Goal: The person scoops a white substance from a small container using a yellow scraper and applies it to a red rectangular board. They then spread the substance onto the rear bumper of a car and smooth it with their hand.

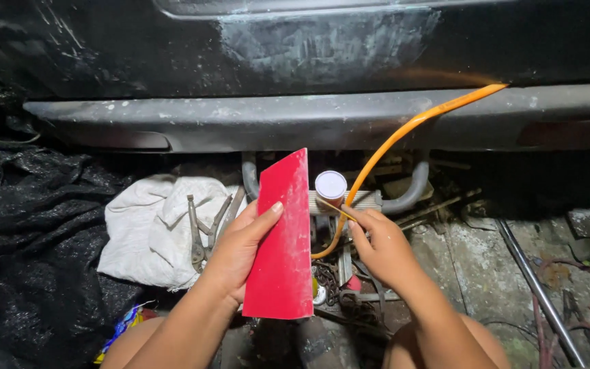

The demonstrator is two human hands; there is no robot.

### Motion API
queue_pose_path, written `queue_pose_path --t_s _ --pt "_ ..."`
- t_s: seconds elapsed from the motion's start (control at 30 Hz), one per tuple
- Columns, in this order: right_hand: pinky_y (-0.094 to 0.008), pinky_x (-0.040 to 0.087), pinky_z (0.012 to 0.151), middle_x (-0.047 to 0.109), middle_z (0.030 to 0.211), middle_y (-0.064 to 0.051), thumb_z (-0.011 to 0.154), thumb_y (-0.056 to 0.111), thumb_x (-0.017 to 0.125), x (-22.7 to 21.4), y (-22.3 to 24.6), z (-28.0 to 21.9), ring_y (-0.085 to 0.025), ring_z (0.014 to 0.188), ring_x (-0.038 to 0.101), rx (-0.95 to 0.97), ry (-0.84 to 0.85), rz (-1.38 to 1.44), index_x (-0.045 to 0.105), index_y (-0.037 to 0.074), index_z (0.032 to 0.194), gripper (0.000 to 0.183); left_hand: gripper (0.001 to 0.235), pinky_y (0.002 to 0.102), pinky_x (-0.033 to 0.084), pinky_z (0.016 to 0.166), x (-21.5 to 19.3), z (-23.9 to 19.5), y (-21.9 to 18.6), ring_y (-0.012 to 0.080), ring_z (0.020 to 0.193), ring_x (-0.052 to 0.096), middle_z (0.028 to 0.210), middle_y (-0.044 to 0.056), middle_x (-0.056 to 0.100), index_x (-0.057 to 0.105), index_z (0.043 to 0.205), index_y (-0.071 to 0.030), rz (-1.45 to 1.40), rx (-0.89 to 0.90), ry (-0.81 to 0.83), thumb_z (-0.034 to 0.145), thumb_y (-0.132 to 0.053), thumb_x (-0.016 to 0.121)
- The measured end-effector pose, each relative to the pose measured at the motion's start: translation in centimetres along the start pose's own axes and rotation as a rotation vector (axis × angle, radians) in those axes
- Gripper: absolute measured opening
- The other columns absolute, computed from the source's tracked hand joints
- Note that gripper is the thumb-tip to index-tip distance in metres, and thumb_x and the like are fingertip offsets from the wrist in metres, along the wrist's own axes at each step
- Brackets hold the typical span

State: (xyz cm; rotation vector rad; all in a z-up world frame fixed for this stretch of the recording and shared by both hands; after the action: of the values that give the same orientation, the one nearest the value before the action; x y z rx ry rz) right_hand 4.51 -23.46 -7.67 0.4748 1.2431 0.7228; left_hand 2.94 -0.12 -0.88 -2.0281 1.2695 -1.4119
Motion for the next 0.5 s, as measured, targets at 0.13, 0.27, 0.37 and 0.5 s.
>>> queue_pose_path --t_s 0.13,0.27,0.37,0.5 --pt "-0.037 0.057 0.084 0.080 0.090 -0.005 0.098 0.024 0.061 -0.3 -0.6 -0.1 -0.025 0.091 0.076 0.083 -0.009 0.004 0.077 0.020 0.121 0.029 0.039 0.042 0.060 0.055 -0.6 0.5 -0.5 0.0329 0.067 0.073 0.092 0.024 0.071 0.059 0.128 -0.004 0.040 0.077 -0.004 0.092 -0.017 0.071" --pt "-0.038 0.054 0.074 0.066 0.067 -0.011 0.107 0.016 0.045 -2.3 1.6 -0.8 -0.019 0.066 0.061 0.060 -0.132 0.391 0.075 0.003 0.111 0.033 0.062 0.045 0.060 0.079 -1.7 1.3 -0.7 0.0286 0.092 0.069 0.115 0.023 0.068 0.044 0.146 -0.003 0.197 0.347 -0.018 0.088 -0.003 0.065" --pt "-0.032 0.052 0.061 0.055 0.050 -0.004 0.108 0.018 0.044 -2.9 2.2 -0.9 -0.016 0.051 0.053 0.053 -0.160 0.385 0.076 0.008 0.103 0.034 0.078 0.047 0.055 0.095 -3.2 2.8 -0.3 0.0275 0.109 0.061 0.130 0.022 0.060 0.031 0.154 -0.002 0.310 0.478 0.021 0.084 0.005 0.063" --pt "-0.037 0.053 0.066 0.067 0.062 -0.012 0.103 0.019 0.053 -3.6 4.4 -0.7 -0.018 0.061 0.055 0.033 -0.174 0.234 0.078 0.013 0.110 0.027 0.080 0.050 0.053 0.098 -2.8 2.3 -0.3 0.0284 0.114 0.057 0.130 0.023 0.056 0.023 0.157 -0.004 0.330 0.509 0.026 0.087 0.009 0.060"
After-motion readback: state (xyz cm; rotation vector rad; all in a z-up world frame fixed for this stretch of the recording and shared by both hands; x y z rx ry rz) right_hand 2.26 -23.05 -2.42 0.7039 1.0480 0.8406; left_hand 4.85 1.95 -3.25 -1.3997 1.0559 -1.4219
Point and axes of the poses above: each hand's wrist, its own z-axis towards the middle knuckle, its own x-axis out of the palm, y = z × x, the point moved 4 cm from there along z, towards the middle knuckle
